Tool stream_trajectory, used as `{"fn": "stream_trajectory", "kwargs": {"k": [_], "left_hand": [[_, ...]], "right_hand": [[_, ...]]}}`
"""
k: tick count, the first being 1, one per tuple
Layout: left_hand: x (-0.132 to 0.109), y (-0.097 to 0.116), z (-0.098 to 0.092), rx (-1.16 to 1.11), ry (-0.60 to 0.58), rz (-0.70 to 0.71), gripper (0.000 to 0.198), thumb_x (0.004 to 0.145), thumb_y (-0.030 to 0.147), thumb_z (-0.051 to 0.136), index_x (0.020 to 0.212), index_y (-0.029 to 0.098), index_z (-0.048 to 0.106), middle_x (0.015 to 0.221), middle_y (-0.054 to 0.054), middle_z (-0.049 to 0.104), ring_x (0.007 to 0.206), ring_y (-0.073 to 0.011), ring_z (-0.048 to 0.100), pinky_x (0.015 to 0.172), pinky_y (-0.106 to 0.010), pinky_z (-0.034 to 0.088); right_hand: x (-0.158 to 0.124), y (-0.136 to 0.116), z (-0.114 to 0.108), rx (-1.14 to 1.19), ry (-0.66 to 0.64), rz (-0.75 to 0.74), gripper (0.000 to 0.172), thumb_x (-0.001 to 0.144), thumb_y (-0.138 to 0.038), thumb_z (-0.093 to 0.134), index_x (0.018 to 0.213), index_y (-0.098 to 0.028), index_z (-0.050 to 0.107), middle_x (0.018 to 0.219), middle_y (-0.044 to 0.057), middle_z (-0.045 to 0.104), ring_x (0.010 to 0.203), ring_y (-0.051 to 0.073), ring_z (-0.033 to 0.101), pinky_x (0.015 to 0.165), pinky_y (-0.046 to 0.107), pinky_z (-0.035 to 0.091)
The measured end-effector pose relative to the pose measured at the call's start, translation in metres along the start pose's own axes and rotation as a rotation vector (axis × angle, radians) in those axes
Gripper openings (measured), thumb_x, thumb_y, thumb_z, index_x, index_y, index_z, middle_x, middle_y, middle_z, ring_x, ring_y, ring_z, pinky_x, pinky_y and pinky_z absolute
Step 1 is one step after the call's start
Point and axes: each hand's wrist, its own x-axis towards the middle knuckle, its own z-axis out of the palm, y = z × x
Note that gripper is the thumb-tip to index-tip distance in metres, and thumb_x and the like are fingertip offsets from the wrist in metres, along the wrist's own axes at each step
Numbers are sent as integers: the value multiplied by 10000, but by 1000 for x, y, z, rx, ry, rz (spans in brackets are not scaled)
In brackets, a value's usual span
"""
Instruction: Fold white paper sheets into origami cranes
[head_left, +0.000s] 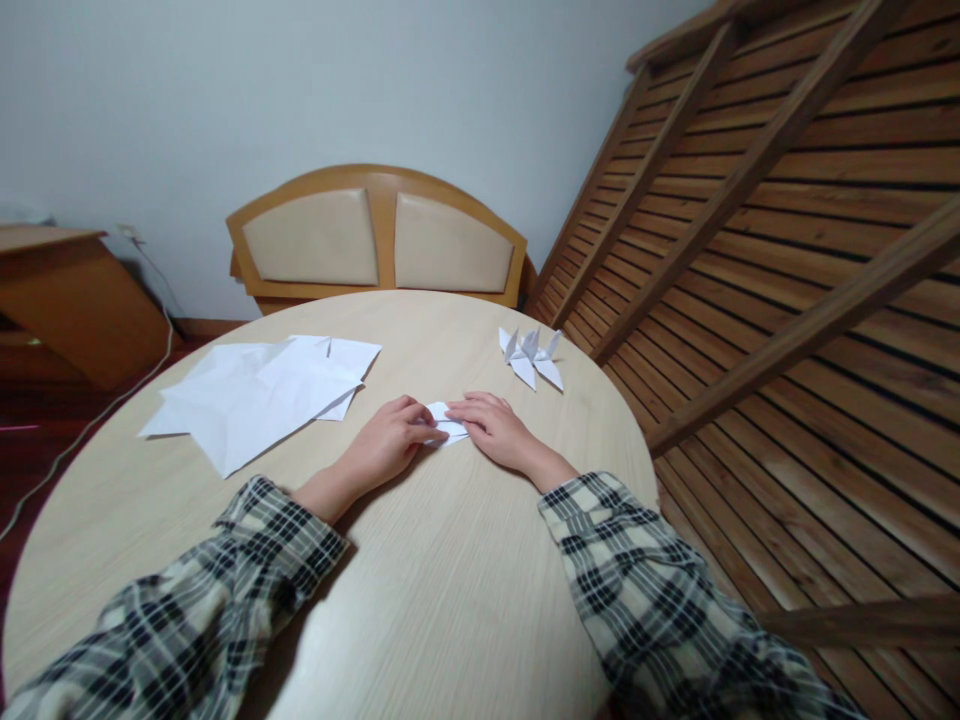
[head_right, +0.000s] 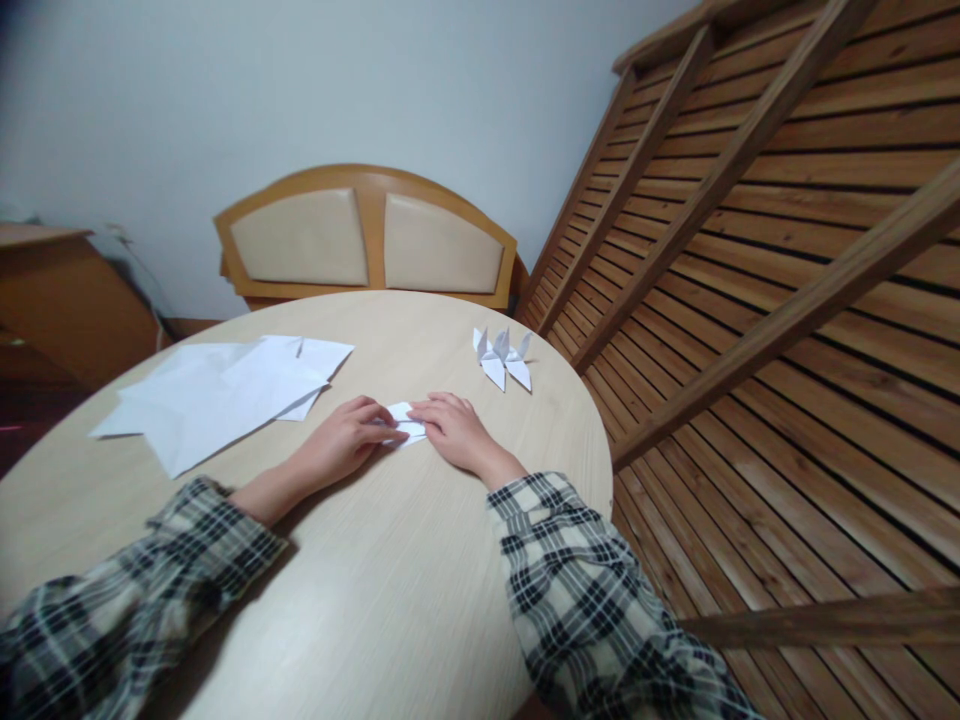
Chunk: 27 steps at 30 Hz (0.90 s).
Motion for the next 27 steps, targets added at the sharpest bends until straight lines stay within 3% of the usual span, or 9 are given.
{"fn": "stream_trajectory", "kwargs": {"k": [10,19,24,27], "left_hand": [[3,16,-10,280,-77,-25,253,922,176,521,1049,234,732,941,-91,682,928,-285,527,815,-433,412],[1,13,-5,241,-39,-152,267,909,153,468,990,197,719,919,-97,737,950,-303,575,846,-457,403],[1,18,-7,269,-60,-187,332,981,299,424,1205,157,624,1004,-113,731,952,-295,602,857,-459,434],[1,18,-6,251,-73,-171,380,980,416,434,1206,170,617,1051,-105,723,983,-296,604,887,-470,448]], "right_hand": [[-1,0,-4,-36,16,67,208,925,-253,577,1067,-274,727,1154,15,718,1213,234,550,1023,444,356],[0,0,-9,-41,39,86,192,936,-325,573,933,-271,757,931,17,737,967,189,596,891,365,379],[0,-3,-8,17,13,14,218,932,-285,579,812,-242,757,793,5,723,837,165,578,831,330,391],[0,-5,-6,80,-16,-43,241,931,-241,570,776,-227,754,733,0,714,779,153,572,808,319,403]]}}
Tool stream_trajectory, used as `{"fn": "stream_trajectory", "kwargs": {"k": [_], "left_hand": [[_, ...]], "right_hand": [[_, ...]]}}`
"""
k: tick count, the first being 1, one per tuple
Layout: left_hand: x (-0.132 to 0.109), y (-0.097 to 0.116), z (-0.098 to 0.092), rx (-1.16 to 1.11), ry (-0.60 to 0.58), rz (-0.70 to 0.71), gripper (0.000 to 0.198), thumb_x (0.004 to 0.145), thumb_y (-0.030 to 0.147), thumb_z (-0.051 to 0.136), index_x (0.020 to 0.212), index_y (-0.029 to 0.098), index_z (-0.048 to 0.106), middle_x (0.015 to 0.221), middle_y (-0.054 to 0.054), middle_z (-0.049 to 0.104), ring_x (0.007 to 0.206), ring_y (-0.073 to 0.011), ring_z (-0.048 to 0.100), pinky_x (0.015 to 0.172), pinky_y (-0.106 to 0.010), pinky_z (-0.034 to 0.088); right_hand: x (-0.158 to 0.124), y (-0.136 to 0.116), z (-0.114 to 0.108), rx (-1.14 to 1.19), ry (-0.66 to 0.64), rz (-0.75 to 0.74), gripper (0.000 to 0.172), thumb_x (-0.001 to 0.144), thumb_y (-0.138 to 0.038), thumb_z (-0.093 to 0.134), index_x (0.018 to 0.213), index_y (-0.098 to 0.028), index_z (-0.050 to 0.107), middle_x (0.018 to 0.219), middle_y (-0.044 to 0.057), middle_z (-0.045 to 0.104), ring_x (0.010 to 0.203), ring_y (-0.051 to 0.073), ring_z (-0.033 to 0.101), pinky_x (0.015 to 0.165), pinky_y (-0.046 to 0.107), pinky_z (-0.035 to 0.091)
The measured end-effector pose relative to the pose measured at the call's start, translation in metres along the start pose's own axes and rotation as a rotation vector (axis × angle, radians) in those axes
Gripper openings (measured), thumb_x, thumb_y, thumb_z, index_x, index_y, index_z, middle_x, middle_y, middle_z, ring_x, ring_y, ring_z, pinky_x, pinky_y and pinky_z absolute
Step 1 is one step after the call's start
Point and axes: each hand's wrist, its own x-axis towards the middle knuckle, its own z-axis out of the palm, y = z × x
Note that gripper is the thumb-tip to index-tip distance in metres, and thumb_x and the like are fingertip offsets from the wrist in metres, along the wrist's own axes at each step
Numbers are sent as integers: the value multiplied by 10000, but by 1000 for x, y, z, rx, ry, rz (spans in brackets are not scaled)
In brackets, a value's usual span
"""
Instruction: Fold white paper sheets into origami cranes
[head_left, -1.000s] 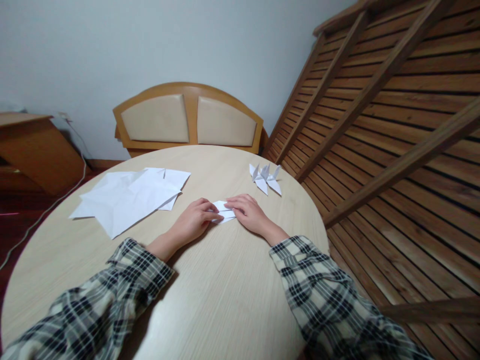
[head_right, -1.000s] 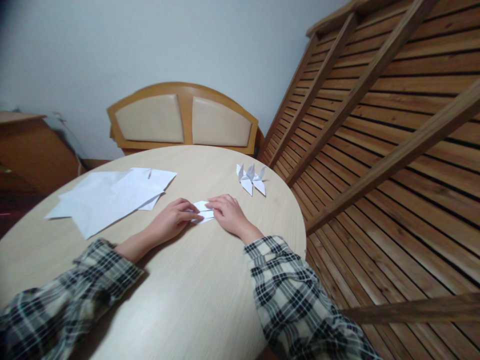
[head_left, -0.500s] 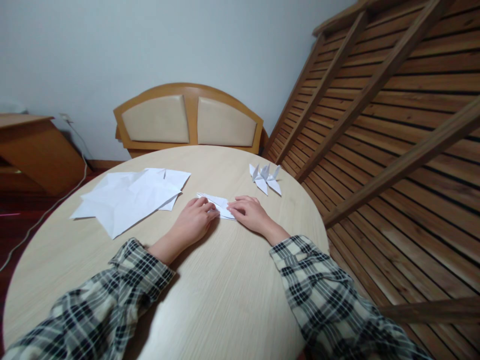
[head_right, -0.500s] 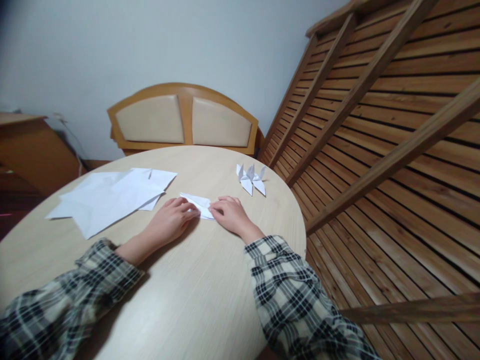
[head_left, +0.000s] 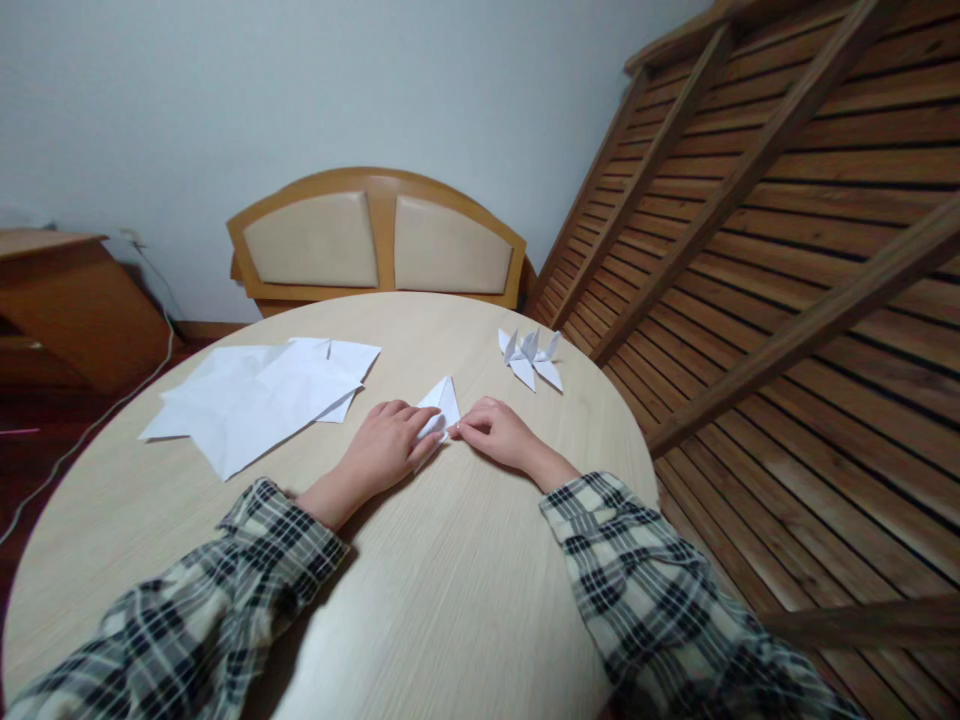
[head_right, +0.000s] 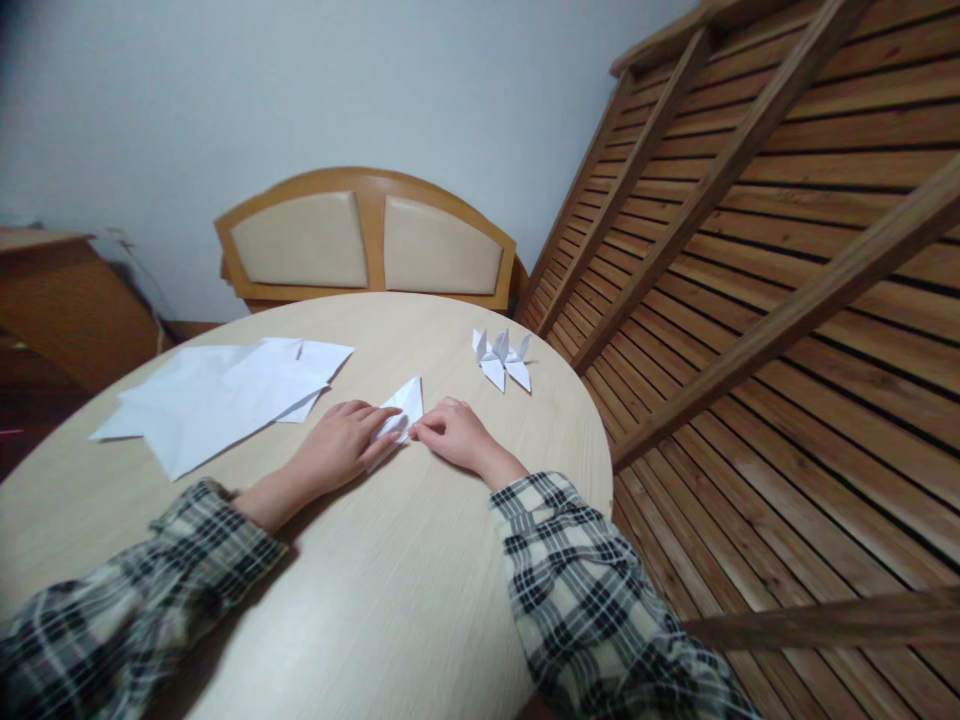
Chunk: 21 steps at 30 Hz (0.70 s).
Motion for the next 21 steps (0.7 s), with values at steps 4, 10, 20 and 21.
{"fn": "stream_trajectory", "kwargs": {"k": [4,10,20,21], "left_hand": [[-1,-4,3,-74,-21,14,332,922,400,537,1134,176,662,1198,-114,688,1089,-310,587,947,-496,450],[0,-4,6,-133,-23,27,348,818,147,562,1149,167,668,1213,-106,690,1134,-295,586,1007,-492,440],[1,-12,16,-304,56,-61,341,798,8,477,1032,176,661,1026,-100,711,970,-247,641,880,-419,508],[1,-13,16,-346,53,-77,311,797,14,478,990,178,660,1021,-97,708,964,-241,638,873,-406,511]], "right_hand": [[1,2,2,41,84,-16,211,918,-220,580,801,-212,755,774,16,727,806,156,584,815,322,423],[2,7,3,39,160,-16,195,835,-109,635,935,-229,750,929,18,753,894,168,607,879,345,440],[-2,3,2,13,72,-4,269,755,-95,695,974,-243,744,946,17,735,934,181,594,903,361,428],[-2,3,2,19,58,-9,254,756,-127,719,978,-248,741,965,16,735,953,183,596,922,369,420]]}}
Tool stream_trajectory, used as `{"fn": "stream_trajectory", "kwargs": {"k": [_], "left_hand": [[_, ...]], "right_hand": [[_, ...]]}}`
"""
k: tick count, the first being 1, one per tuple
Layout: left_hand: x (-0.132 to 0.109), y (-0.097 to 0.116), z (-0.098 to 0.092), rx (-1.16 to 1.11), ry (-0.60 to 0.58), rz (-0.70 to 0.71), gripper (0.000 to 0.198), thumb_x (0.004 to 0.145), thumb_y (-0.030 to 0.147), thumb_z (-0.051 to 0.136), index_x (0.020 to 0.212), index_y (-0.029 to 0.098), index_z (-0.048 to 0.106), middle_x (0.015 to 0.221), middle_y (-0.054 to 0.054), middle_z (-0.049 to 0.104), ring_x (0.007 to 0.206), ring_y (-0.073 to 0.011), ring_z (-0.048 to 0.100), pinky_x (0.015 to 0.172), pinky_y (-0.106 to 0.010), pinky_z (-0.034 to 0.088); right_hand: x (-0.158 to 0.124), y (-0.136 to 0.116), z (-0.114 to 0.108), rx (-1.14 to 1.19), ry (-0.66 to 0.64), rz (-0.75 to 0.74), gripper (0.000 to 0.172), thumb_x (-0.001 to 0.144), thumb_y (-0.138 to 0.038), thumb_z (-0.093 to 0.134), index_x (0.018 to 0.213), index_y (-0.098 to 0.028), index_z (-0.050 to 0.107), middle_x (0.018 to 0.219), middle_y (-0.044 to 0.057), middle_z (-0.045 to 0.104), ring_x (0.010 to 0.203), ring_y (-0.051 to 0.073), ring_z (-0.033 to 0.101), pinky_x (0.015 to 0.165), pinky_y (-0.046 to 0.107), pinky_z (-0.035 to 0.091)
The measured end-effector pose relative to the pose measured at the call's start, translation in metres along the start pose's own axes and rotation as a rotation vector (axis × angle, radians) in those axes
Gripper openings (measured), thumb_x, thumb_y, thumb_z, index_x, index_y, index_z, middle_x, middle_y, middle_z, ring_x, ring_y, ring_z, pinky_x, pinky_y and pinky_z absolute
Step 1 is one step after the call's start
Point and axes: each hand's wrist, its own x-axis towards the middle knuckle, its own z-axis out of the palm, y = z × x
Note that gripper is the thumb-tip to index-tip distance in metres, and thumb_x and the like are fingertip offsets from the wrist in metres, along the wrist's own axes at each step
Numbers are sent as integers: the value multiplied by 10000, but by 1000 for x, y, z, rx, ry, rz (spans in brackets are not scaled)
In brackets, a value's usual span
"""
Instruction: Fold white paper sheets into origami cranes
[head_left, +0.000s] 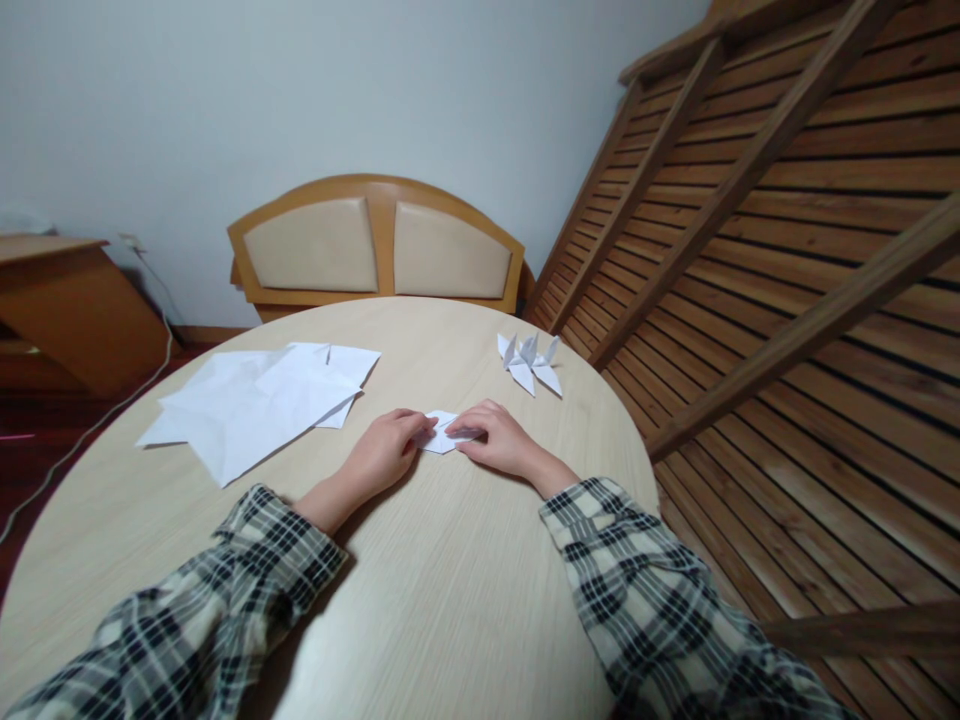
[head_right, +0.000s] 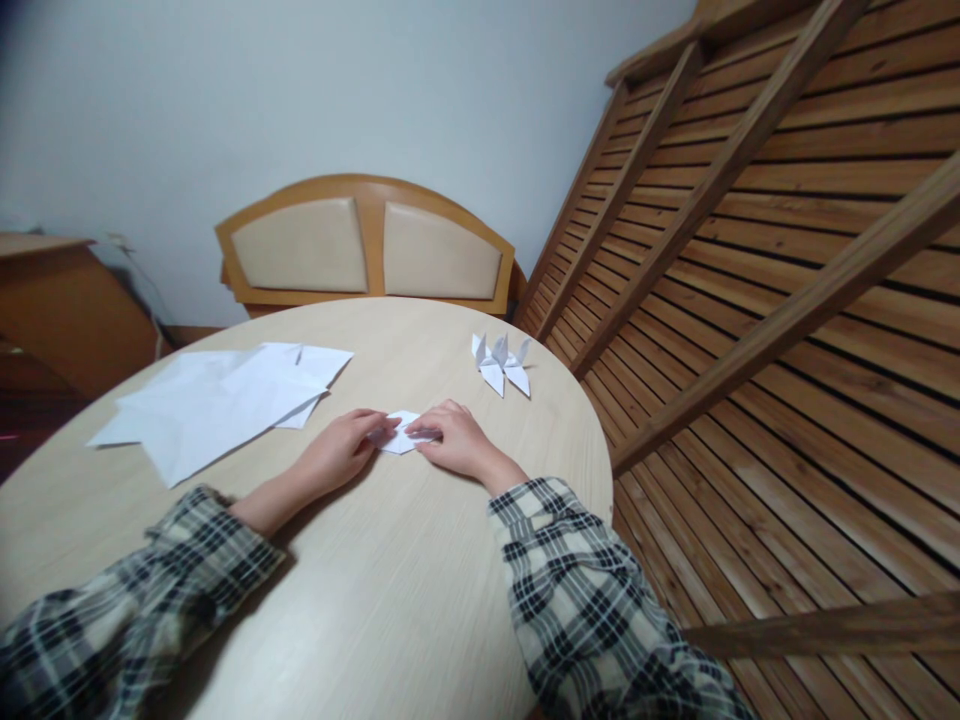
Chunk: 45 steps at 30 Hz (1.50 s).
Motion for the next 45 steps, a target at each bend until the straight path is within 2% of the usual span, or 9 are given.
{"fn": "stream_trajectory", "kwargs": {"k": [3,6,10,19,22,26,30,34,45], "left_hand": [[1,0,-3,-74,-18,-7,222,802,53,495,908,182,642,1022,-90,700,1006,-243,617,901,-412,494],[1,2,-5,-86,-38,5,101,832,194,586,919,188,636,1025,-92,694,1007,-257,611,896,-429,489],[0,1,-3,-86,-36,1,236,818,391,680,942,196,629,1029,-100,691,968,-262,619,867,-433,499],[1,-1,-2,-107,-38,-13,148,885,353,628,907,208,639,1029,-87,694,982,-250,622,878,-427,498],[2,-1,-2,-105,-39,-17,126,930,279,546,901,202,641,1019,-86,699,998,-242,623,899,-423,495],[1,-1,-1,-99,-17,-55,113,883,170,559,969,196,627,1062,-90,697,1010,-241,630,906,-427,500],[0,0,-1,-108,-6,-83,231,833,106,558,1045,192,593,1062,-92,698,971,-239,643,878,-434,515],[1,1,-1,-87,-2,-45,283,803,54,523,1022,207,617,1045,-78,704,972,-233,642,876,-427,519],[2,-2,0,-106,-15,31,281,822,54,508,996,196,678,1097,-85,716,1042,-237,628,934,-440,501]], "right_hand": [[0,1,0,14,-19,-22,212,745,-186,770,944,-250,739,994,8,738,979,182,604,947,371,405],[0,1,0,17,-12,-35,170,748,-194,780,905,-241,738,981,7,742,966,177,612,925,360,413],[2,2,0,26,12,-43,126,751,-167,776,857,-224,737,944,11,745,937,172,620,896,346,427],[1,4,1,56,15,-54,91,765,-219,777,844,-231,732,941,10,741,936,170,631,898,344,431],[2,4,1,64,17,-53,94,761,-221,780,840,-219,728,933,17,741,937,175,627,896,345,432],[2,4,1,65,34,-28,50,803,-158,718,829,-200,721,896,23,733,905,166,614,884,331,435],[2,0,-1,42,13,37,108,799,-108,686,865,-188,715,866,30,708,849,162,583,828,319,438],[2,-3,-3,47,4,51,209,805,-55,628,939,-196,705,910,26,709,842,156,568,836,320,432],[3,4,1,56,16,6,301,748,40,558,836,-194,727,906,19,736,896,160,624,906,338,431]]}}
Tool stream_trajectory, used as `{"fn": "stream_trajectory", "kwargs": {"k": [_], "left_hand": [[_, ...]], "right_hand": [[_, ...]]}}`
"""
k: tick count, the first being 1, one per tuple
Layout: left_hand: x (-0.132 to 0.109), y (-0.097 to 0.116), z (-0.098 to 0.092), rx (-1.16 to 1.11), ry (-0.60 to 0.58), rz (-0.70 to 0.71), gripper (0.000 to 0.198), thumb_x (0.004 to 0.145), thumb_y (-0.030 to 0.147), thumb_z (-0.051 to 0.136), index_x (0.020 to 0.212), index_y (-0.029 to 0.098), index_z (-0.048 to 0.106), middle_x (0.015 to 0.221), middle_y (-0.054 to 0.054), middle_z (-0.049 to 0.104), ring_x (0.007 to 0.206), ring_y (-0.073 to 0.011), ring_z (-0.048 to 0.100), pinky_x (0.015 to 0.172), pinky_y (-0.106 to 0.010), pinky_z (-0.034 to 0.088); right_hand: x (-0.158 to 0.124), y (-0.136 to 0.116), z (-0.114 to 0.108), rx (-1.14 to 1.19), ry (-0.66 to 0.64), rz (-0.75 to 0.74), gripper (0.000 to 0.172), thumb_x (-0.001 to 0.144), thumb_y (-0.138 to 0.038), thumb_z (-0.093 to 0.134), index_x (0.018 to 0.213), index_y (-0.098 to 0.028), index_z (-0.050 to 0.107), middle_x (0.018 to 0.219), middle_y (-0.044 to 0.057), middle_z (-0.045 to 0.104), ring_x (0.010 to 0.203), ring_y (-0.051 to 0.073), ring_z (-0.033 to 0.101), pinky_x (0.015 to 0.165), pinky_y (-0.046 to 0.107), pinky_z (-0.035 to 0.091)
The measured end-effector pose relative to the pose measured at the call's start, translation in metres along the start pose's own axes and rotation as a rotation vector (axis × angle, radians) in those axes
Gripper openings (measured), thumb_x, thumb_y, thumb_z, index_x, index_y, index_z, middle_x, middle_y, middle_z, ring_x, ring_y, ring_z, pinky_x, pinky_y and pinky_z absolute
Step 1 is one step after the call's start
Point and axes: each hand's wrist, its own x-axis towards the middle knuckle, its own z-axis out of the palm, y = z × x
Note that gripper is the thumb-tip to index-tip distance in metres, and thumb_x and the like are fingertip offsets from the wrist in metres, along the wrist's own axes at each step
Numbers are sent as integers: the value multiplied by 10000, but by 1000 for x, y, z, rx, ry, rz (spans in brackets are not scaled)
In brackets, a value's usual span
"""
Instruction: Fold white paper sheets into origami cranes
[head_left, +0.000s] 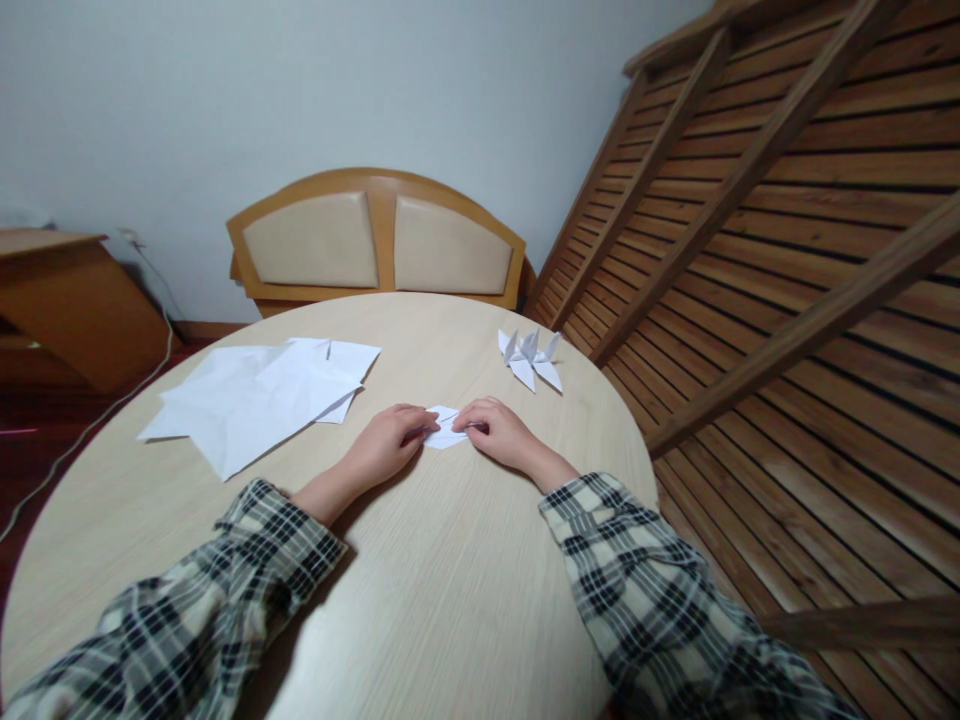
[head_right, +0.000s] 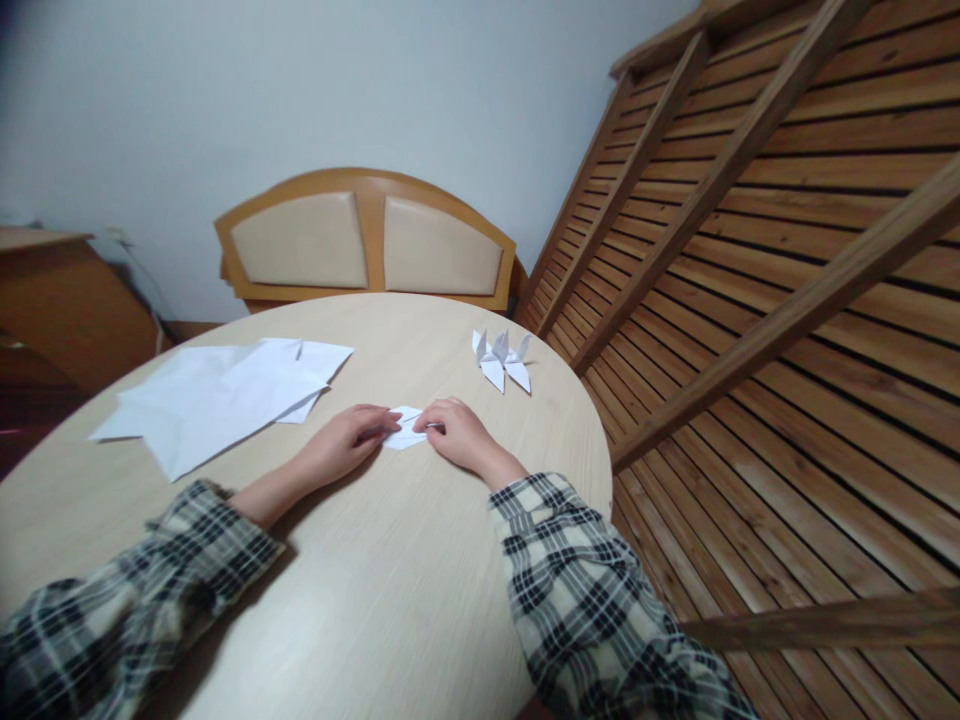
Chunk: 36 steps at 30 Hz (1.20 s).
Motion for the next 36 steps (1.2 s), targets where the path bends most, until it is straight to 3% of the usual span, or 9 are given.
{"fn": "stream_trajectory", "kwargs": {"k": [6,10,14,36], "left_hand": [[0,5,-3,21,-15,-4,170,844,243,647,1010,210,667,1107,-86,710,1041,-258,626,928,-459,498],[0,5,-4,34,-30,1,210,827,300,685,1018,218,659,1050,-81,714,1021,-262,628,900,-447,505],[-1,3,-3,32,-26,7,223,829,306,684,1036,226,656,1041,-75,714,1019,-260,625,898,-449,502],[-2,3,-5,171,-58,115,184,908,312,601,1045,196,644,1038,-105,709,1025,-277,628,895,-445,508]], "right_hand": [[-1,-4,-2,-6,-17,15,264,769,5,592,847,-205,732,917,24,723,907,163,616,907,343,434],[-3,-8,-5,-20,-37,24,156,793,-145,707,927,-218,742,979,43,691,972,180,593,926,355,431],[-4,-9,-8,-39,-96,29,229,761,-251,781,987,-255,741,1046,44,657,1022,192,568,962,381,411],[-1,-6,-7,51,-34,61,102,785,-148,739,880,-183,733,907,44,660,896,156,604,858,310,461]]}}
